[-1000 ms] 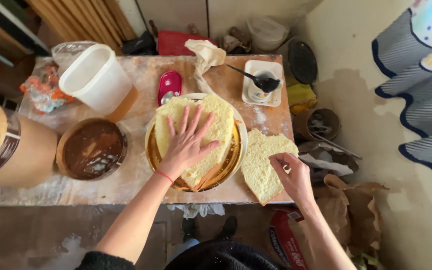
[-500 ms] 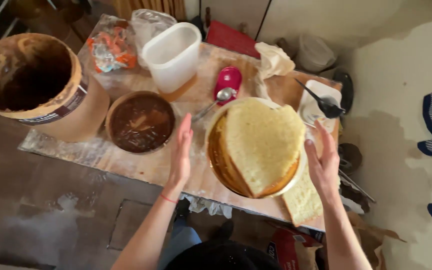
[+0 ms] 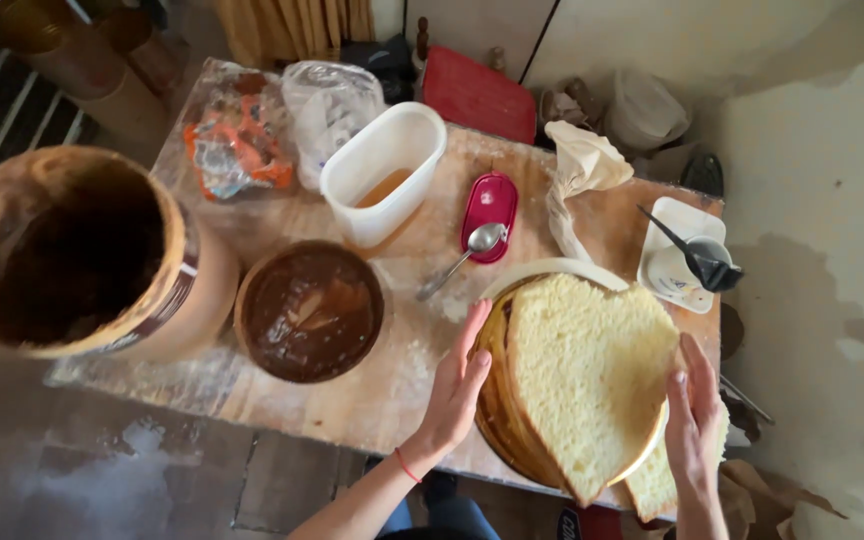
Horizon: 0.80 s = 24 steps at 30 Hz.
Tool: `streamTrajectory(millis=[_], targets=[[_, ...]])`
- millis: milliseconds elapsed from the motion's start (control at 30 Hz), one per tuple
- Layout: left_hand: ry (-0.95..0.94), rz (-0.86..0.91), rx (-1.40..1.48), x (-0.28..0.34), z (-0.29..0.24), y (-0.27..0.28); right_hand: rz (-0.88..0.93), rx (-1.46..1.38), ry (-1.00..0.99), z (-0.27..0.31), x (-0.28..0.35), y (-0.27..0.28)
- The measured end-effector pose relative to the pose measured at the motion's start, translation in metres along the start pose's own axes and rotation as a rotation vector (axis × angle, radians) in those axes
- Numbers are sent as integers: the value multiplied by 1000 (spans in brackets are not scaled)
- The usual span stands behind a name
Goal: Assembling and moisturizing layers of a heart-shaped cake using syrup.
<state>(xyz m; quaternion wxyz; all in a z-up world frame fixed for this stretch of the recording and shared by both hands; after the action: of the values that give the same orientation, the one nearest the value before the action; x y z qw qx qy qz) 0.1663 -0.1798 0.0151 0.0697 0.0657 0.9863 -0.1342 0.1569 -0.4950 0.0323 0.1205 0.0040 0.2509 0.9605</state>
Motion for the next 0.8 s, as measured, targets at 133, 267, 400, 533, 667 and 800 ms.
streamTrajectory(millis=[133,267,400,533,667,800], targets=[[8,-6,-39,-30,4,-4,26,-67,-12,9,-15,1],[39,-31,-29,-56,5,-5,47,-53,-21,13,-37,2],[26,8,-199,-71,12,-9,75,-79,-35,-8,-47,8],[-24,51,-485,-75,21,-10,100,-88,-16,-23,-53,1],[14,19,-505,-65,31,-9,63,4,48,-43,-49,-2],[17,-25,-497,-60,28,-9,111,103,113,-90,-40,9]])
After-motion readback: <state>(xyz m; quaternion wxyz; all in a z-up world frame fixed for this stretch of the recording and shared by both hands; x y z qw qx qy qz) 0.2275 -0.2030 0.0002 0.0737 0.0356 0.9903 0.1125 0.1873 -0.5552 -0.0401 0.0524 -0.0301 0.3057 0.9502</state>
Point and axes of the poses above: each hand's wrist, its own x-axis away from the middle knuckle, its own y-axis out of the back of the hand, z = x × y, the point moved 4 cm from there along -x, towards the middle knuckle, and after that the axes turned 2 degrees about z, right-handed, at the moved point
